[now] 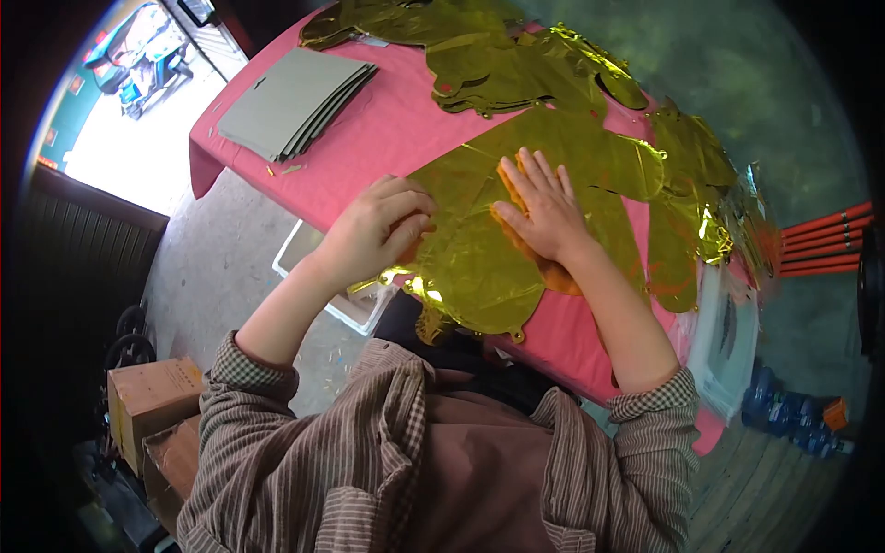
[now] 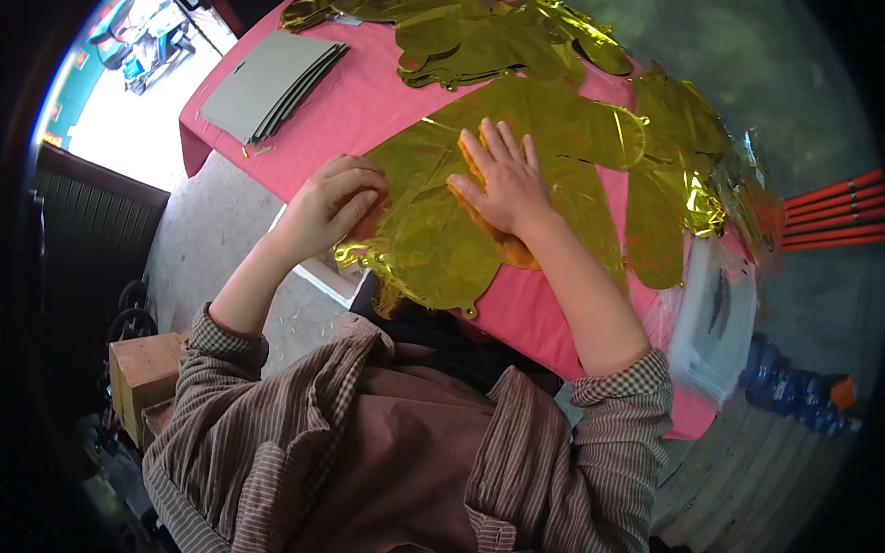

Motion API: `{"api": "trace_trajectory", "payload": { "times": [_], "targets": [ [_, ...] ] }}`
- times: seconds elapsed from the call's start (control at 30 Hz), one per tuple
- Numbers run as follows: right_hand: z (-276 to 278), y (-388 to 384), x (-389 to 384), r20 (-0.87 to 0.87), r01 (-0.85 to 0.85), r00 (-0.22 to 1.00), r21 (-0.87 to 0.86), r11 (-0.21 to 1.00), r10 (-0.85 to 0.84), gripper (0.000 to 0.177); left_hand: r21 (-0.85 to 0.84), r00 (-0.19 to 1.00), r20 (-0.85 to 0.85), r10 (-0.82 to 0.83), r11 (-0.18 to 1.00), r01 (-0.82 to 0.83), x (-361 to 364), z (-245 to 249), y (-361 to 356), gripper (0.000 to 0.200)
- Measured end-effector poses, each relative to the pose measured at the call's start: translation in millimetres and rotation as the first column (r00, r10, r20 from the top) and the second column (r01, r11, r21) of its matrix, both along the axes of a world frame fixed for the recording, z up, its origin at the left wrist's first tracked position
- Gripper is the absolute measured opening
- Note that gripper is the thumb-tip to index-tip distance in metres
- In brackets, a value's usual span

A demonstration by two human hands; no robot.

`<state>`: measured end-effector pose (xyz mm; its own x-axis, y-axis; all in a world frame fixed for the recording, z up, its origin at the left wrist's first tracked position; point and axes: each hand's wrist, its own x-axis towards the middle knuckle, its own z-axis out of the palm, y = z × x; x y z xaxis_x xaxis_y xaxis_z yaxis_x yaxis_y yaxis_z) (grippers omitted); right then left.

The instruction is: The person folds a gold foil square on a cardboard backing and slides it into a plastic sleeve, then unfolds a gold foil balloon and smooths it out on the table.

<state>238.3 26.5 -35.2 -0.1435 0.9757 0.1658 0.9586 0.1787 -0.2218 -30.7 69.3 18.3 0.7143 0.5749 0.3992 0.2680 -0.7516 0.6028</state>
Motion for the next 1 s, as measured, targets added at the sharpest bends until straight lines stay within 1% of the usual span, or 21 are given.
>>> {"api": "trace_trajectory", "payload": {
  "times": [0.03, 0.1, 0.13, 0.2, 0.23, 0.27, 0.33, 0.37, 0.4, 0.47, 0.5, 0.53, 0.57, 0.6, 0.73, 0.8, 0.87, 0.97, 1.0],
  "targets": [
    [-1, 0, 0, -0.005, -0.011, 1.0, -0.005, 1.0, 0.011, 0.066, -0.005, 1.0, -0.005, 0.011, 1.0, -0.011, -6, 2, -4, 0.011],
    [-1, 0, 1, 0.008, -0.006, 1.0, 0.004, 1.0, 0.006, 0.066, -0.014, 0.979, -0.184, 0.09, 0.995, -0.094, -17, 6, -16, 0.012],
    [-1, 0, 1, 0.006, -0.01, 1.0, 0.003, 1.0, 0.01, 0.066, -0.015, 0.978, -0.185, 0.093, 0.995, -0.097, -18, 9, -24, 0.012],
    [-2, 0, 2, 0.008, -0.012, 1.0, 0.007, 1.0, 0.012, 0.067, -0.087, 0.941, -0.306, 0.146, 0.98, -0.181, -19, 12, -44, 0.011],
    [-2, 0, 2, 0.009, -0.016, 1.0, 0.008, 1.0, 0.015, 0.067, -0.017, 0.953, -0.264, 0.147, 0.987, -0.157, -19, 6, -52, 0.016],
    [-2, 0, 2, 0.015, -0.013, 1.0, 0.005, 1.0, 0.013, 0.067, -0.017, 0.953, -0.264, 0.15, 0.987, -0.16, -18, 6, -61, 0.016],
    [-1, 1, 2, 0.023, -0.013, 1.0, 0.004, 1.0, 0.013, 0.067, -0.147, 0.937, -0.283, 0.203, 0.956, -0.252, -16, 7, -77, 0.024],
    [-1, 1, 2, 0.016, -0.012, 1.0, -0.001, 1.0, 0.012, 0.067, -0.184, 0.921, -0.335, 0.197, 0.945, -0.269, -18, 4, -81, 0.031],
    [-1, 0, 2, 0.009, -0.012, 1.0, -0.005, 1.0, 0.012, 0.067, -0.186, 0.921, -0.335, 0.198, 0.944, -0.271, -18, -2, -85, 0.031],
    [0, 0, 3, 0.011, -0.011, 1.0, -0.013, 1.0, 0.011, 0.068, -0.203, 0.956, -0.108, 0.274, 0.935, -0.291, -15, -12, -92, 0.027],
    [1, 0, 2, 0.012, -0.009, 1.0, -0.019, 1.0, 0.009, 0.068, -0.202, 0.954, -0.107, 0.28, 0.933, -0.297, -15, -12, -95, 0.027],
    [1, 1, 2, 0.013, -0.017, 1.0, -0.017, 1.0, 0.017, 0.068, -0.372, 0.962, -0.107, 0.253, 0.887, -0.274, -14, -12, -96, 0.024],
    [1, 2, 3, 0.009, -0.018, 1.0, -0.029, 0.999, 0.018, 0.068, -0.531, 0.969, -0.099, 0.225, 0.812, -0.243, -12, -12, -98, 0.022],
    [2, 1, 4, 0.005, -0.018, 1.0, -0.042, 0.999, 0.019, 0.068, -0.526, 0.972, -0.017, 0.234, 0.825, -0.208, -9, -18, -101, 0.016],
    [7, 0, 7, 0.006, -0.036, 0.999, -0.07, 0.997, 0.036, 0.067, -0.588, 0.969, 0.034, 0.245, 0.789, -0.179, -1, -17, -103, 0.013],
    [9, 0, 9, 0.004, -0.043, 0.999, -0.095, 0.995, 0.043, 0.065, -0.598, 0.983, 0.089, 0.163, 0.798, -0.078, 4, -17, -103, 0.011],
    [12, -2, 11, 0.01, -0.043, 0.999, -0.104, 0.994, 0.044, 0.065, -0.625, 0.979, 0.106, 0.173, 0.777, -0.07, 12, -14, -105, 0.01],
    [13, -6, 18, 0.02, -0.039, 0.999, -0.118, 0.992, 0.042, 0.065, -0.656, 0.985, 0.098, 0.143, 0.754, -0.044, 18, -15, -107, 0.012],
    [13, -7, 19, 0.023, -0.039, 0.999, -0.119, 0.992, 0.042, 0.065, -0.685, 0.982, 0.128, 0.137, 0.728, -0.013, 19, -19, -110, 0.013]
  ]
}}
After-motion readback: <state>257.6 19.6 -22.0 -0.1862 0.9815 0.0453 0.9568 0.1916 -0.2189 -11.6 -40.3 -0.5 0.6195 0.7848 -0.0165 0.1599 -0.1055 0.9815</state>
